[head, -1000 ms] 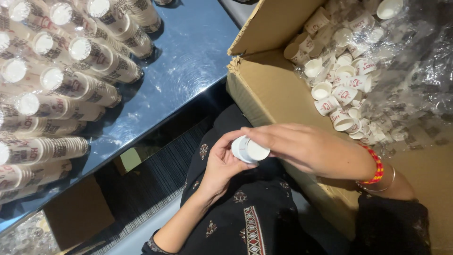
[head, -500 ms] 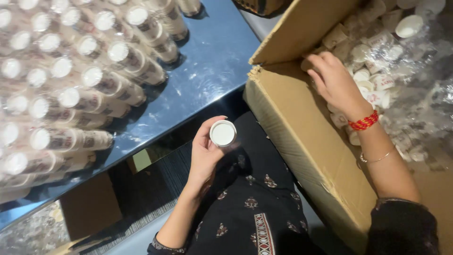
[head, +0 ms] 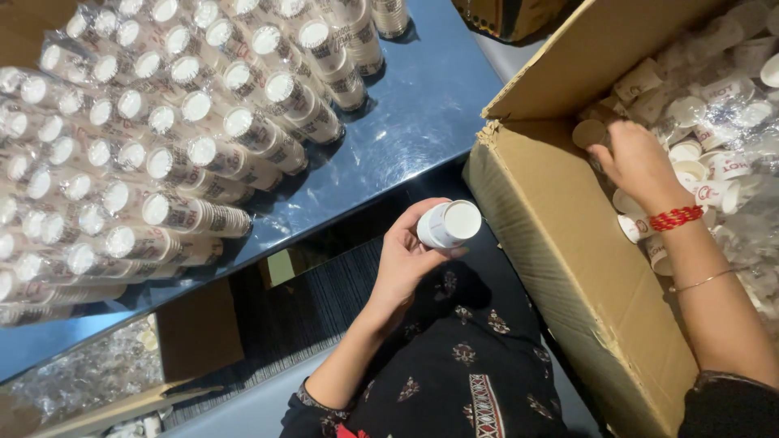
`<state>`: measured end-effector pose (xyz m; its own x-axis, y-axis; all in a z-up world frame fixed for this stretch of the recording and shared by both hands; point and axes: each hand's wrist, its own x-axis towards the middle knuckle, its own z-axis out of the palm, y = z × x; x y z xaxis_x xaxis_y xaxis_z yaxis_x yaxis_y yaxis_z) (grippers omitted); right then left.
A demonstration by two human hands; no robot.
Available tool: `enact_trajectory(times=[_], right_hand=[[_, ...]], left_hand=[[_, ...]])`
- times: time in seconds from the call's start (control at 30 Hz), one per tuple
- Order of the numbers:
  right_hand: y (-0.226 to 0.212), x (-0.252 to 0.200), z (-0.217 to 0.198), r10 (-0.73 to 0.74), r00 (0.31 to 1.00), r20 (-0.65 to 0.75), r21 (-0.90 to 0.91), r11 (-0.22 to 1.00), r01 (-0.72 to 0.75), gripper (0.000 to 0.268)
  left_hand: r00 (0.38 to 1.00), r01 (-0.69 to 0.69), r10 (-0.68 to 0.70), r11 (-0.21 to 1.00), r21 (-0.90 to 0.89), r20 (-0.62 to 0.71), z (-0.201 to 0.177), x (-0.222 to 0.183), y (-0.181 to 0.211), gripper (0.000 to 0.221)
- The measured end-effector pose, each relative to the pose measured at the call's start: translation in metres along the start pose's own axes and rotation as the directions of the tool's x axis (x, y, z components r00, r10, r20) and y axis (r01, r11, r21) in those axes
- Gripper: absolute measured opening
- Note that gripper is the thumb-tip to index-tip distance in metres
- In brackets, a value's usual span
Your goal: The person removes paper cups from a plastic bag, stacks them together by hand, and places the stacks into a large cardboard box.
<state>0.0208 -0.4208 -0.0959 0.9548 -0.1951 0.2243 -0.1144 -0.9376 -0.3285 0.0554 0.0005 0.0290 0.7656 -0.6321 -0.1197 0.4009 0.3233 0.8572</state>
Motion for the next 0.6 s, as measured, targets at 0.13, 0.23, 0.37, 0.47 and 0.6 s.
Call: enact_trajectory(times=[0.13,0.23,0.37,0.47,0.6], right_hand=[[-0.011,-0.001,0.005,-0.011,0.996,-0.084,-0.196,0.980,-0.006,0.026],[-0.009,-0.006,0.007,0.023,0.987,-0.159,-0.169,0.984,-0.050,0.024],[-0.050,-0.004,-0.039,0.021,0.962,-0.271,0.032,0.999,-0.013,0.018],[-0.098,-0.001,-0.083,0.132,0.940,-0.315,0.393,0.919,0.003,0.017],[-0.180,-0.021,-0.145,0.071,0.947,-0.312,0.656,0.737,0.161,0.012]], left_hand=[[0.998,-0.061,0.059,0.996,0.067,0.026,0.000,0.001,-0.005,0.063],[0.999,-0.028,0.026,0.998,0.057,0.030,0.006,-0.004,-0.003,0.063],[0.999,0.020,-0.021,0.999,0.035,0.025,0.016,-0.008,-0.007,0.062],[0.997,0.015,-0.017,0.999,0.040,0.071,0.019,-0.008,-0.012,0.063],[0.988,0.099,-0.098,0.995,-0.006,0.115,0.026,-0.006,-0.012,0.062]])
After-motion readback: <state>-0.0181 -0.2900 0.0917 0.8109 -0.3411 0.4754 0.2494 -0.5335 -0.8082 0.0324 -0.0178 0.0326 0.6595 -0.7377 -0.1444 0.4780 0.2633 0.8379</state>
